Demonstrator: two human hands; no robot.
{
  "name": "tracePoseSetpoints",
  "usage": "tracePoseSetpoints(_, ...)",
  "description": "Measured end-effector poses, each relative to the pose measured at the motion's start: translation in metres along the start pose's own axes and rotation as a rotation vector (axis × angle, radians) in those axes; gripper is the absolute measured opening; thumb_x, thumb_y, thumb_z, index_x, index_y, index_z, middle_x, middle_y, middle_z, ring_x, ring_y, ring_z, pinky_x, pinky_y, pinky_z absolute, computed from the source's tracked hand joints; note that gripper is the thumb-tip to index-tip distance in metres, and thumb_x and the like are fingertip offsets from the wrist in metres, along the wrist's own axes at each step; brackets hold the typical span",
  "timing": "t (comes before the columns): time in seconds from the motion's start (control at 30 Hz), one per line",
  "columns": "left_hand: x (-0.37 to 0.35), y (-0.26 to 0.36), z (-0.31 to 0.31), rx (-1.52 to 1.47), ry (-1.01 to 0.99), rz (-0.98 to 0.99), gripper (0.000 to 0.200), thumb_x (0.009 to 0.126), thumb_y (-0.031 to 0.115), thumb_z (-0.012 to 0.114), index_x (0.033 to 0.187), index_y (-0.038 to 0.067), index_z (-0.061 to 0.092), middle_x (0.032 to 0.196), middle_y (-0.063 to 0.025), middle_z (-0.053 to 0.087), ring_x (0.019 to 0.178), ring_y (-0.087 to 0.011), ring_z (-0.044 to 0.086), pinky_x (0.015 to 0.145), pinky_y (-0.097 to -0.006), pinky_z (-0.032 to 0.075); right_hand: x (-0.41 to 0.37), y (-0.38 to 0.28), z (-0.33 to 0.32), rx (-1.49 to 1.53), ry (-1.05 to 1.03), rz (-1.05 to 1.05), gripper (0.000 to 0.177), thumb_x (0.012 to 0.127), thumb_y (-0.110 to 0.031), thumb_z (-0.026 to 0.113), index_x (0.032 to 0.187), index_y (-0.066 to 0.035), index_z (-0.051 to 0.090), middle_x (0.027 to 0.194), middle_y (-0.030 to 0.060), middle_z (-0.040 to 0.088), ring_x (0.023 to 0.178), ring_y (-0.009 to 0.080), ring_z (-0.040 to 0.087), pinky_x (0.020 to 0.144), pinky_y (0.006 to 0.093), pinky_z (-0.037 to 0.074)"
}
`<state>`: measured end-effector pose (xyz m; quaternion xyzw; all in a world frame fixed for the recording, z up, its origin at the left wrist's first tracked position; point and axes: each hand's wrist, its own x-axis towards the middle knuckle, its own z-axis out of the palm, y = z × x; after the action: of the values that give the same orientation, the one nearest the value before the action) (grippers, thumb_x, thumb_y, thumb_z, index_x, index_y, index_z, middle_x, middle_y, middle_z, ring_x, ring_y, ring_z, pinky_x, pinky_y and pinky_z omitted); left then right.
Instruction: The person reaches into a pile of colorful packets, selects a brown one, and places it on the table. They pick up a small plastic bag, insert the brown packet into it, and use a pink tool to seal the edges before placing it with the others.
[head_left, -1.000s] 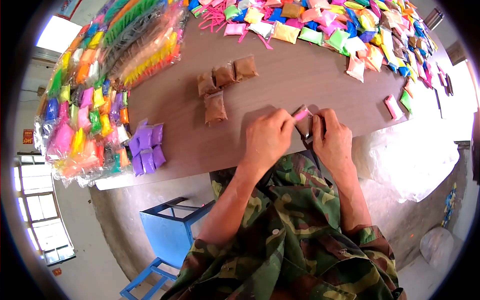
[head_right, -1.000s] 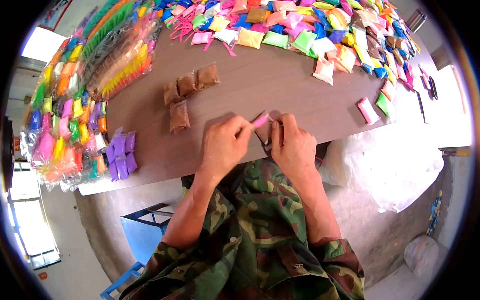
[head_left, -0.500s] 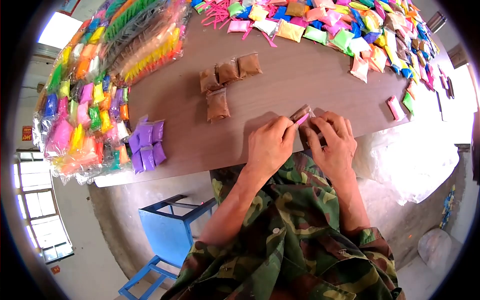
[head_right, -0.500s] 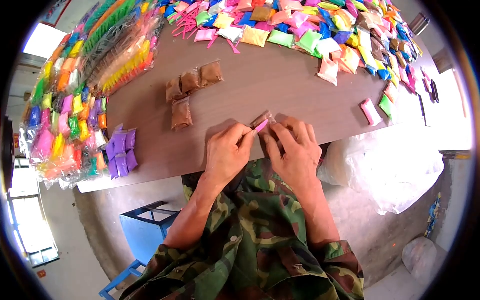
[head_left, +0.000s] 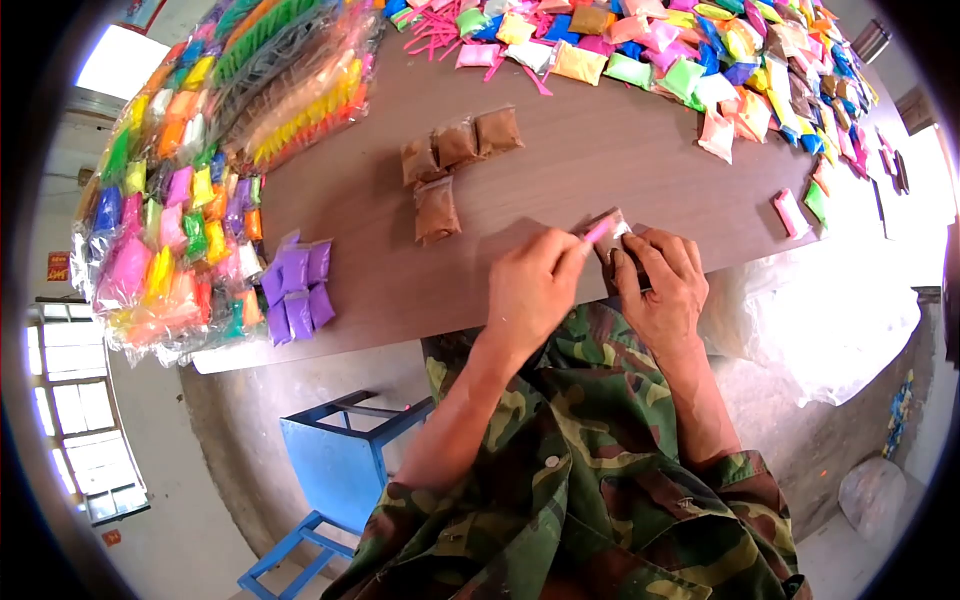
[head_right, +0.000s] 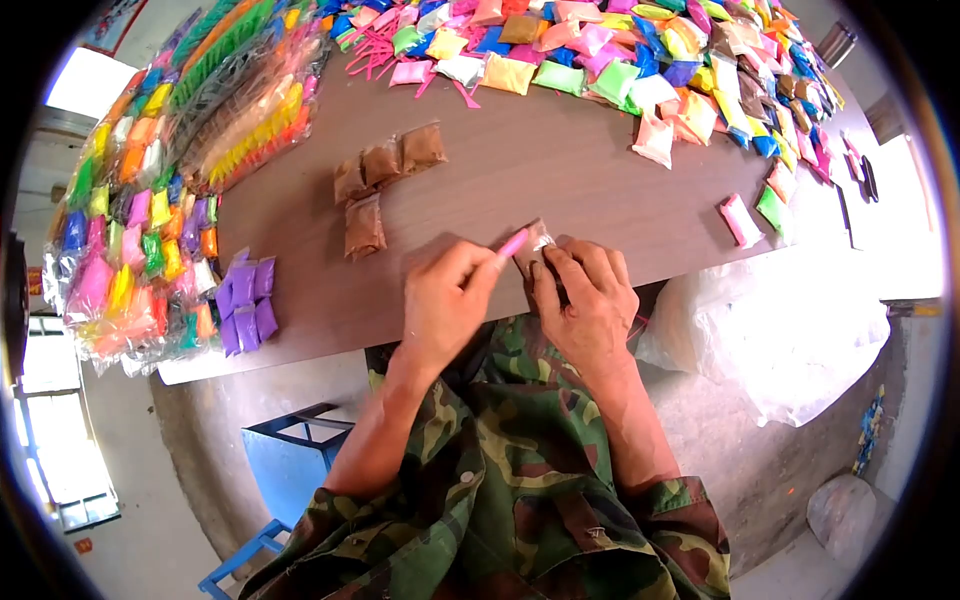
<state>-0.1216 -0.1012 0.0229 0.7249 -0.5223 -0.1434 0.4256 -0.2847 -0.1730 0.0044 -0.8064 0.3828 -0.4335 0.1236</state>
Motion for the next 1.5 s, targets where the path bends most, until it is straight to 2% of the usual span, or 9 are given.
tracePoseSetpoints(0.3,0.017,-0.014,0.003,0.139,0.065,0.154,0.015,0.097,0.014,0.077,0.09,0.004,0.069,0.081,-0.014,0.072,0.072,-0.0364,0.07,0.063,-0.0445,0.054,-0.001,0.0,0.001,0.008,0.025,0.024,0.018,0.082,-0.01,0.084,0.1,-0.007,0.081,0.097,0.004,0.07,0.084,0.0251,0.064,0.071,0.0371,0.053)
tracePoseSetpoints(0.43,0.006,0.001,-0.006,0.011,-0.026,-0.052,0.014,0.097,0.013,0.077,0.091,0.003,0.07,0.079,-0.0128,0.072,0.07,-0.0332,0.07,0.063,-0.0428,0.054,-0.002,0.001,0.001,-0.006,0.018,0.024,0.018,0.082,-0.01,0.083,0.1,-0.008,0.081,0.096,0.0035,0.07,0.083,0.0249,0.064,0.07,0.0375,0.053)
tracePoseSetpoints(0.53,-0.006,-0.001,0.007,0.036,0.016,0.11,0.014,0.096,0.013,0.077,0.089,0.003,0.07,0.077,-0.0133,0.071,0.067,-0.0319,0.069,0.062,-0.0413,0.053,-0.003,0.002,0.003,0.003,0.023,0.041,0.018,0.083,-0.01,0.083,0.1,-0.008,0.081,0.096,0.0035,0.07,0.083,0.025,0.064,0.071,0.0373,0.053)
tracePoseSetpoints(0.63,0.007,-0.014,0.003,0.122,0.065,0.128,0.015,0.097,0.013,0.077,0.089,0.002,0.07,0.076,-0.0134,0.071,0.067,-0.0307,0.069,0.062,-0.0402,0.053,-0.002,0.001,0.002,0.006,0.024,0.037,0.018,0.083,-0.01,0.083,0.1,-0.008,0.081,0.096,0.0037,0.071,0.083,0.0251,0.064,0.071,0.0375,0.053)
tracePoseSetpoints(0.83,0.005,0.003,-0.008,0.015,-0.011,-0.009,0.012,0.096,0.013,0.077,0.094,0.002,0.072,0.081,-0.0144,0.073,0.071,-0.032,0.072,0.064,-0.041,0.054,-0.001,0.001,0.0,0.011,0.012,0.038,0.018,0.083,-0.011,0.083,0.101,-0.007,0.08,0.096,0.0049,0.072,0.084,0.0261,0.065,0.071,0.038,0.053)
tracePoseSetpoints(1.07,-0.003,-0.001,0.007,0.065,-0.02,0.069,0.012,0.096,0.014,0.076,0.094,0.004,0.072,0.083,-0.0171,0.072,0.073,-0.0391,0.07,0.064,-0.0444,0.054,-0.004,-0.001,-0.003,-0.007,-0.023,0.063,0.018,0.083,-0.012,0.085,0.098,-0.006,0.077,0.092,0.0065,0.072,0.082,0.028,0.065,0.07,0.0393,0.053)
tracePoseSetpoints(1.17,0.009,-0.01,0.0,0.113,0.045,0.045,0.013,0.097,0.014,0.076,0.092,0.003,0.072,0.08,-0.0165,0.071,0.071,-0.037,0.07,0.064,-0.0437,0.053,-0.004,-0.001,-0.004,0.01,-0.046,0.03,0.016,0.083,-0.012,0.085,0.096,-0.007,0.077,0.09,0.0063,0.071,0.08,0.0279,0.065,0.069,0.0393,0.053)
tracePoseSetpoints(1.3,0.003,-0.003,-0.013,0.045,0.034,-0.009,0.015,0.097,0.015,0.076,0.09,0.003,0.071,0.076,-0.0145,0.07,0.065,-0.0328,0.067,0.062,-0.0424,0.052,0.005,0.001,-0.015,0.054,-0.088,0.02,0.017,0.081,-0.009,0.084,0.096,-0.006,0.077,0.101,0.0074,0.073,0.089,0.0293,0.067,0.075,0.0397,0.055)
tracePoseSetpoints(1.5,-0.014,0.002,0.008,0.093,0.013,0.026,0.011,0.095,0.012,0.076,0.089,0.004,0.07,0.076,-0.0151,0.07,0.067,-0.0367,0.069,0.062,-0.0444,0.053,0.013,0.006,-0.009,0.084,-0.099,-0.068,0.02,0.079,-0.006,0.083,0.098,-0.007,0.078,0.116,0.007,0.072,0.103,0.0298,0.068,0.083,0.0396,0.058)
